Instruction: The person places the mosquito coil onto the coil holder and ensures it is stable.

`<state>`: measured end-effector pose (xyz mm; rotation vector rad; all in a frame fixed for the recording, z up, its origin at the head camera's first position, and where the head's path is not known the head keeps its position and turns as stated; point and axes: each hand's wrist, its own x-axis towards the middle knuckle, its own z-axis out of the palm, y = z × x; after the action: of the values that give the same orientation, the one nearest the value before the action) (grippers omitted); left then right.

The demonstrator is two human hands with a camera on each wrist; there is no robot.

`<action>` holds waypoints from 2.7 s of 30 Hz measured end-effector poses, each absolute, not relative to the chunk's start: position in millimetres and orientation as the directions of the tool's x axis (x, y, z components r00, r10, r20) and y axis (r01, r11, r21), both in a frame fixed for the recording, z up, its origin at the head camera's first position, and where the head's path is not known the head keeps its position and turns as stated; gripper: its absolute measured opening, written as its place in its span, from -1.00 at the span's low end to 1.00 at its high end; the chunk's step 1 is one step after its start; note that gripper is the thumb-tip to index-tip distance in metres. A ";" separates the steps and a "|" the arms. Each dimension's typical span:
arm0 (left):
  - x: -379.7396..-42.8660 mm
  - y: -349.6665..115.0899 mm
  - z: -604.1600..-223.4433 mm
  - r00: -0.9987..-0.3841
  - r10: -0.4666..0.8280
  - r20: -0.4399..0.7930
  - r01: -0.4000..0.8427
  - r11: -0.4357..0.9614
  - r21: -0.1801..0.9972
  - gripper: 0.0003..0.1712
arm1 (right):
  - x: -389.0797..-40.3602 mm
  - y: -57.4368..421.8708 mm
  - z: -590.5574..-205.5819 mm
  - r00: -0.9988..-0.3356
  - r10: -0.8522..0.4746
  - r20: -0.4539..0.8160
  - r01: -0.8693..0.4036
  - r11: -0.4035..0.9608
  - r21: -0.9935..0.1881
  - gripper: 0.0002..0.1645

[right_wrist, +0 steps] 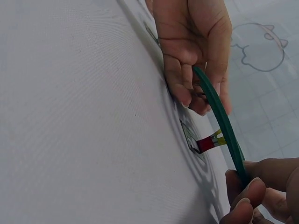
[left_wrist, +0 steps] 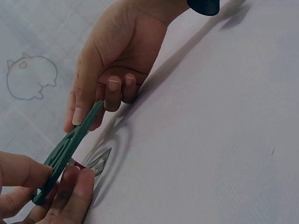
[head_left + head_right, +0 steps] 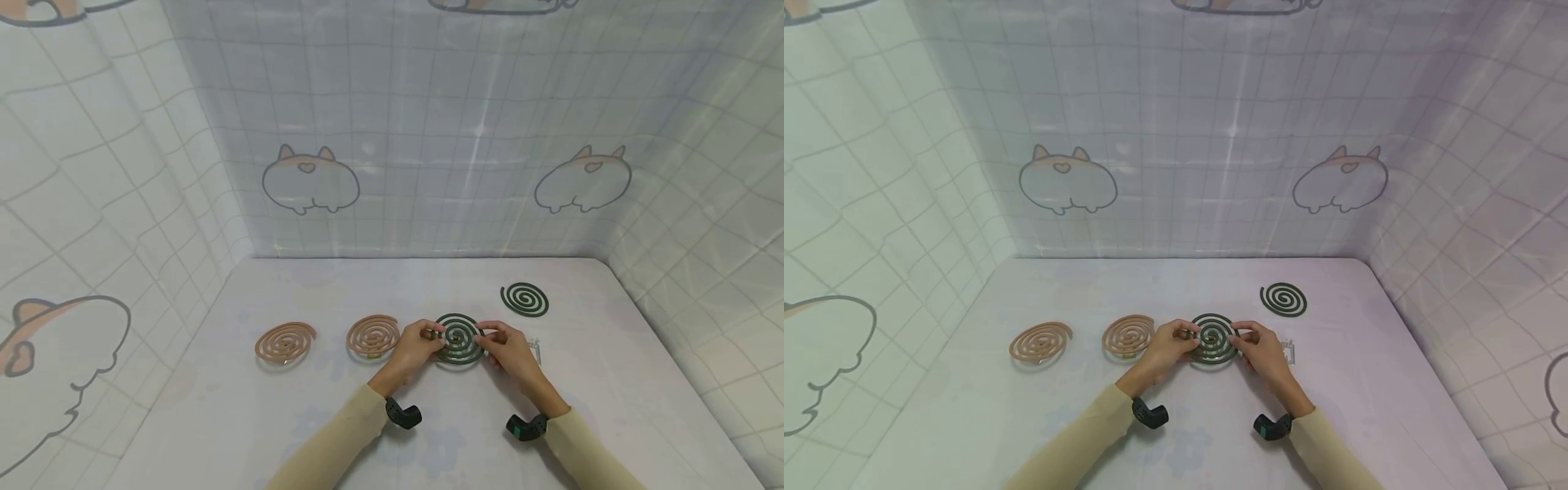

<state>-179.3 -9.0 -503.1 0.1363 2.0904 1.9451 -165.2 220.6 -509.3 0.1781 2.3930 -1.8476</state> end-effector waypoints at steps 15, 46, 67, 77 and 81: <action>-181.8 -9.3 -504.6 -0.952 0.270 -0.147 -0.124 0.101 0.987 -0.75 | -166.6 222.3 -508.8 -0.986 0.000 -0.169 0.162 0.270 -0.949 -0.59; -178.9 -10.3 -504.4 -0.949 0.280 -0.145 -0.112 0.129 0.985 -0.74 | -169.0 222.7 -511.5 -0.985 -0.004 -0.171 0.165 0.252 -0.954 -0.57; -179.8 -13.1 -503.9 -0.943 0.305 -0.131 -0.100 0.115 0.988 -0.75 | -168.3 223.3 -510.6 -0.987 -0.025 -0.159 0.146 0.265 -0.953 -0.59; -180.0 -14.3 -503.8 -0.943 0.304 -0.132 -0.100 0.120 0.988 -0.74 | -168.4 223.3 -512.0 -0.986 -0.028 -0.162 0.149 0.264 -0.953 -0.58; -179.5 -15.3 -503.5 -0.942 0.310 -0.129 -0.096 0.119 0.988 -0.73 | -168.1 223.4 -512.0 -0.987 -0.031 -0.157 0.144 0.260 -0.955 -0.58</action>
<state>-179.5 -15.3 -503.5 0.2095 2.0982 1.8906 -168.1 223.4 -512.0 0.1067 2.3752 -1.8250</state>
